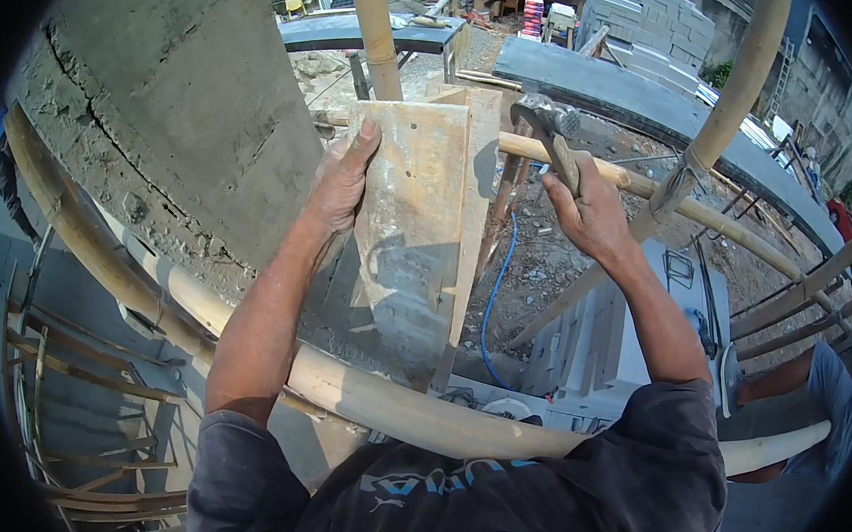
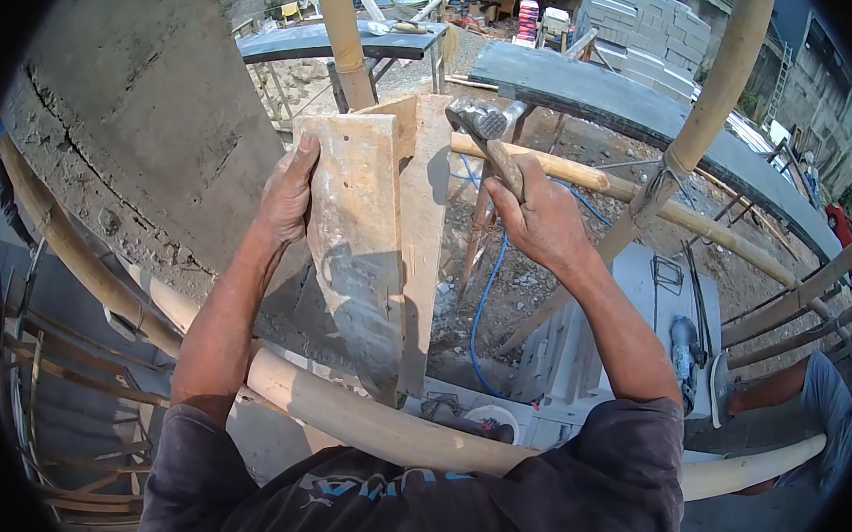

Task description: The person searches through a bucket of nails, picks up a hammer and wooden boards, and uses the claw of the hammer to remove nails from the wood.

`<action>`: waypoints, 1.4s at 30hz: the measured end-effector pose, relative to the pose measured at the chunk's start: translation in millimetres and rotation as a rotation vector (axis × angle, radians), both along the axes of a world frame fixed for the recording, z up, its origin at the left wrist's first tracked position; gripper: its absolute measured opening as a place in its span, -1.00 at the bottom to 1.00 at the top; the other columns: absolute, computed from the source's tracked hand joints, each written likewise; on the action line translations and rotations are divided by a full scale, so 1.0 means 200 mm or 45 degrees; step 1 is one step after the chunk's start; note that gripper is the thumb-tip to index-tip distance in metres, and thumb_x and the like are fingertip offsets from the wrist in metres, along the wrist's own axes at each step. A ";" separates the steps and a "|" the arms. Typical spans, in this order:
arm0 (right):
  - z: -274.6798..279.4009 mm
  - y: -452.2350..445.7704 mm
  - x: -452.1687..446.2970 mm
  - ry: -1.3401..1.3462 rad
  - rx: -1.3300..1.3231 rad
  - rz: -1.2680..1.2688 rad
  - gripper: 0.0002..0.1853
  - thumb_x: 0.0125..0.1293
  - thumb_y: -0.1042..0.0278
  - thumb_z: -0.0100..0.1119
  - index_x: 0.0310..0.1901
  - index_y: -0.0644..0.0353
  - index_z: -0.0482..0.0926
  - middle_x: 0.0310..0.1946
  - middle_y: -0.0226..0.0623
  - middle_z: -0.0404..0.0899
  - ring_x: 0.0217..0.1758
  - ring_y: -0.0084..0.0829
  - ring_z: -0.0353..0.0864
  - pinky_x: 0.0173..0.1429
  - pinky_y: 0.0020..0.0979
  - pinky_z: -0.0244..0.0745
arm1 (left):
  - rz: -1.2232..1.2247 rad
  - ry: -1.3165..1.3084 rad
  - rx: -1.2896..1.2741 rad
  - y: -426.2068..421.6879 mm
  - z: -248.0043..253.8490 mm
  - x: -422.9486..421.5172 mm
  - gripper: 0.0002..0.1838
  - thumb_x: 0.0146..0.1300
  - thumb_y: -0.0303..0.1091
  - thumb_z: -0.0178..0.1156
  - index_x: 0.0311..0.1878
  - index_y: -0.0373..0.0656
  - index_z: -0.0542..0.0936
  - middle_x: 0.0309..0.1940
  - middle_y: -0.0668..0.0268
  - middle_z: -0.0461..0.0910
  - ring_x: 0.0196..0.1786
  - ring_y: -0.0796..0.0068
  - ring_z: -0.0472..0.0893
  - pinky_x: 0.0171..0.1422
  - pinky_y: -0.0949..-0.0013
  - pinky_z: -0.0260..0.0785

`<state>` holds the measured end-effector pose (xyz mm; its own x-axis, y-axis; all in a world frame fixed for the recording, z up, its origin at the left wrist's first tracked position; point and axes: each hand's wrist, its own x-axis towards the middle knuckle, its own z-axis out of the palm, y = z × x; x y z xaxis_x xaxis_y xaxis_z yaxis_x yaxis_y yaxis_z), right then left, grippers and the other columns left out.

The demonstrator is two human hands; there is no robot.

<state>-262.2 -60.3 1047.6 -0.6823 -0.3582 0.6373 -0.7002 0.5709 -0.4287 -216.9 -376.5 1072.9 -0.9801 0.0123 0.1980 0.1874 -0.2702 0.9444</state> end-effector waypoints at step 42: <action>-0.33 -0.16 0.04 -0.796 -0.407 0.068 -0.49 0.27 -0.06 0.35 -0.02 0.29 0.64 -0.32 -0.18 0.71 -0.26 -0.43 0.65 -0.10 -0.30 0.54 | -0.298 -0.259 -0.931 0.09 -0.01 0.27 -0.11 0.36 0.53 -0.30 -0.20 -0.20 0.64 -0.40 0.42 0.49 -0.37 0.55 0.39 -0.24 0.47 0.17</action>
<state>-254.6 -93.0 982.5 -0.9416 -0.2622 0.2114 -0.2918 0.3216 -0.9008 -162.0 -358.2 1070.7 -0.9520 0.2804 -0.1224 0.0073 0.4208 0.9071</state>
